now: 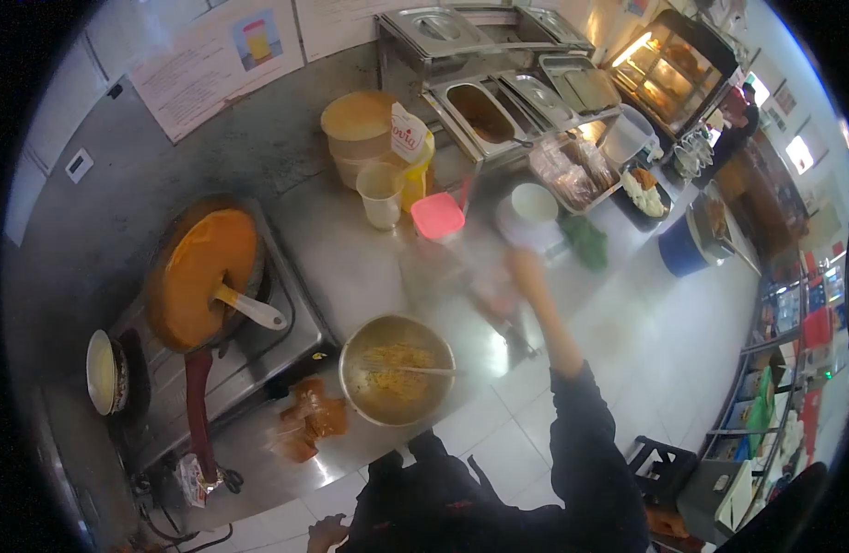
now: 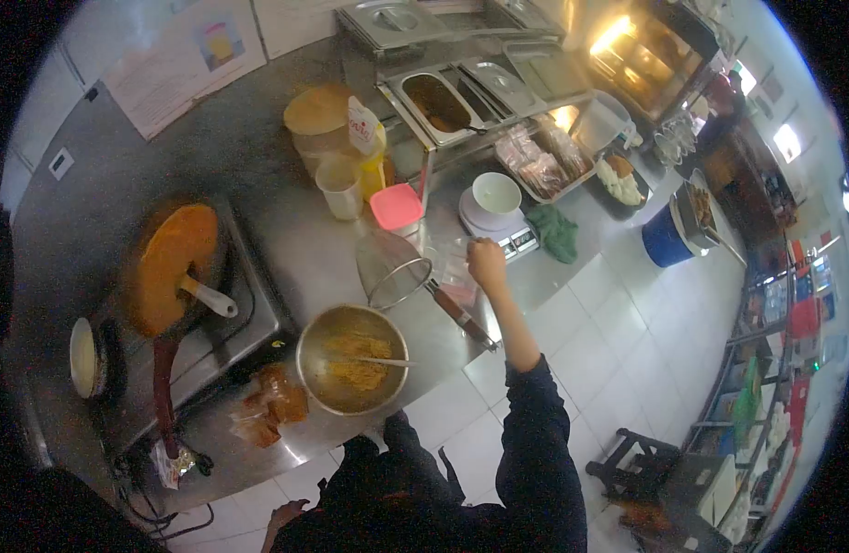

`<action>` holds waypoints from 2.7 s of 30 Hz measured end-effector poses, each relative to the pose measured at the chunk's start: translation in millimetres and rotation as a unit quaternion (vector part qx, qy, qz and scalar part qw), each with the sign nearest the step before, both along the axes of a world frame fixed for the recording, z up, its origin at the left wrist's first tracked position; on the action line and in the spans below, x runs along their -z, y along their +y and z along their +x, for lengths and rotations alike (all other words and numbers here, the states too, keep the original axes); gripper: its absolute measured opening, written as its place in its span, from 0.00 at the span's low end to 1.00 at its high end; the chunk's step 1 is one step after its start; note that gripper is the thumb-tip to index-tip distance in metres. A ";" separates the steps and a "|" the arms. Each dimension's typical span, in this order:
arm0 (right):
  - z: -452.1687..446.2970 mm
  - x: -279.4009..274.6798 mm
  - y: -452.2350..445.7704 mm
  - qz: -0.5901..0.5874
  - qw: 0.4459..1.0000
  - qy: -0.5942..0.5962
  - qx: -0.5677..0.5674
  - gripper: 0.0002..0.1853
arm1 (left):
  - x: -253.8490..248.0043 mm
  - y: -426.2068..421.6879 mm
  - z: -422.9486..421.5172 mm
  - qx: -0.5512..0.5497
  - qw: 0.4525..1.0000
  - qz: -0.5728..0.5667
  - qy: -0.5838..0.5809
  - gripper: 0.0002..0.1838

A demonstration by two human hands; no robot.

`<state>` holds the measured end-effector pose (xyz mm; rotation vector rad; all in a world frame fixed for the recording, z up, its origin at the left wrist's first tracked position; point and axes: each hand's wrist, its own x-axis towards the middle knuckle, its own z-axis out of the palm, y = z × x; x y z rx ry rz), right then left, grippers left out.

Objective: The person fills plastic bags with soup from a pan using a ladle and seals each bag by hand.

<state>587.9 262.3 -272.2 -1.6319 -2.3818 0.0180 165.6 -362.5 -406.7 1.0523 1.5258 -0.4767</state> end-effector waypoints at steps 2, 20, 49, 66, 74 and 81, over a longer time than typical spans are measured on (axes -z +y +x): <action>5.9 16.1 9.8 -0.011 0.999 0.005 0.047 0.07 | -164.9 111.0 67.7 0.067 0.986 -0.028 0.150 0.25; -108.0 -166.1 -209.3 0.350 0.875 0.253 -0.220 0.12 | -299.8 367.7 172.9 -0.347 0.691 0.452 -0.446 0.11; -196.7 -55.6 -354.8 -0.455 0.856 0.141 -0.201 0.22 | -366.6 195.0 -22.5 -0.365 0.614 0.633 -0.298 0.01; -337.2 -250.3 -361.9 0.090 0.912 0.219 -0.334 0.06 | -372.2 197.9 -47.8 -0.208 0.606 0.753 -0.152 0.03; -337.1 -226.6 -338.6 0.200 0.912 0.082 -0.349 0.11 | -371.2 200.1 -45.4 -0.143 0.671 0.727 -0.017 0.05; -329.3 -269.0 -329.5 0.204 0.836 0.147 -0.488 0.14 | -400.1 200.1 -70.4 -0.079 0.758 0.642 0.087 0.10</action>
